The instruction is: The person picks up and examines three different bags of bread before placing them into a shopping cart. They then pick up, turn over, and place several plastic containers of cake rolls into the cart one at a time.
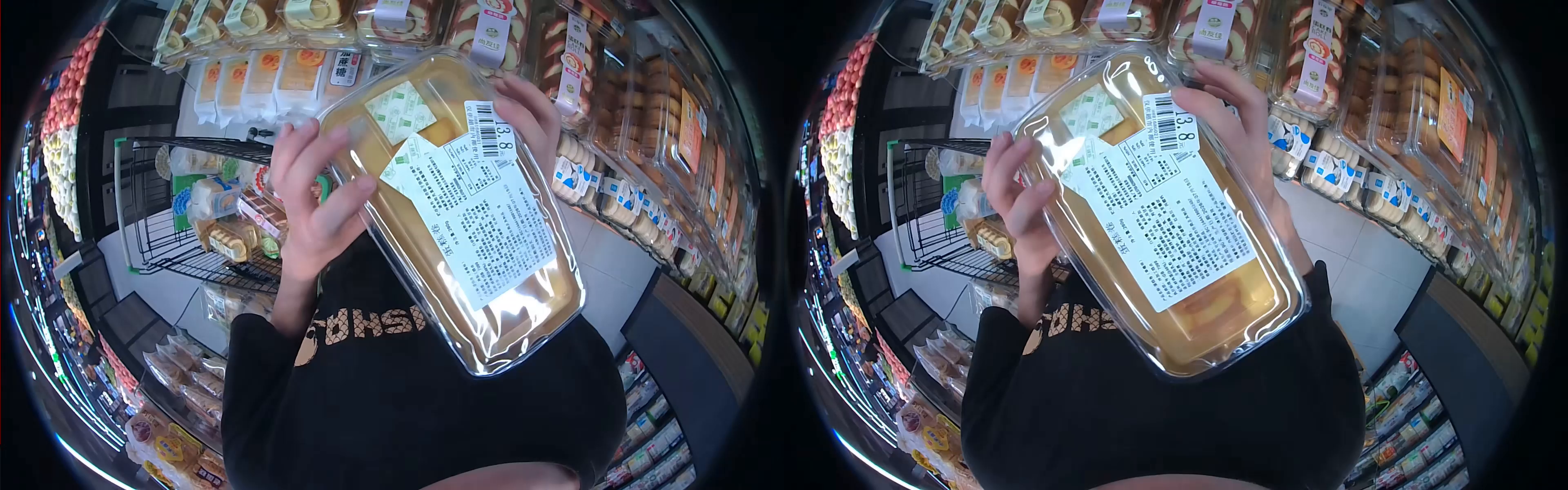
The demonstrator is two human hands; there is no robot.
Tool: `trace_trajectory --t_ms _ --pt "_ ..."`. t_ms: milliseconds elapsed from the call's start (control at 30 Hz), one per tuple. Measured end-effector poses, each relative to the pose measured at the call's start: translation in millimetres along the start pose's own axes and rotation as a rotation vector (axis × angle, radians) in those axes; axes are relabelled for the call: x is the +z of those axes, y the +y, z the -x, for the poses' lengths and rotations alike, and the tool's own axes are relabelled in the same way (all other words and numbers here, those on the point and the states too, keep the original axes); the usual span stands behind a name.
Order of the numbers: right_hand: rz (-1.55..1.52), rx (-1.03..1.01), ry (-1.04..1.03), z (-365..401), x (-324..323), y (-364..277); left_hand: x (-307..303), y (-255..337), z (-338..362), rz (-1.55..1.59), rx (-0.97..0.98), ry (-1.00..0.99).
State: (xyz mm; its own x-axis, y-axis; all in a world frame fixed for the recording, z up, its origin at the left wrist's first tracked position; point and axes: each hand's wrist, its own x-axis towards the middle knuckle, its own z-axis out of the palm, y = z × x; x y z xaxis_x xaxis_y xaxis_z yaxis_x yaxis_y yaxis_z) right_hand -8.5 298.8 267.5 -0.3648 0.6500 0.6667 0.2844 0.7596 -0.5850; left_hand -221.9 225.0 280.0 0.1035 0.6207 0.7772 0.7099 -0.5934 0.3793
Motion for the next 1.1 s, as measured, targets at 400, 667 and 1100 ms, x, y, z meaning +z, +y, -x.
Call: trace_trajectory --t_ms 400,667,1100 --pt "-0.032 -0.238 0.191 -2 23 -16 10 -44 -4 -0.013 0.018 0.119" --pt "-0.490 0.068 -0.053 -13 36 24 -23 -15 -2 -0.231 0.011 0.053" --pt "-0.536 -0.054 -0.158 10 55 66 -46 20 0 -0.188 0.057 -0.115"
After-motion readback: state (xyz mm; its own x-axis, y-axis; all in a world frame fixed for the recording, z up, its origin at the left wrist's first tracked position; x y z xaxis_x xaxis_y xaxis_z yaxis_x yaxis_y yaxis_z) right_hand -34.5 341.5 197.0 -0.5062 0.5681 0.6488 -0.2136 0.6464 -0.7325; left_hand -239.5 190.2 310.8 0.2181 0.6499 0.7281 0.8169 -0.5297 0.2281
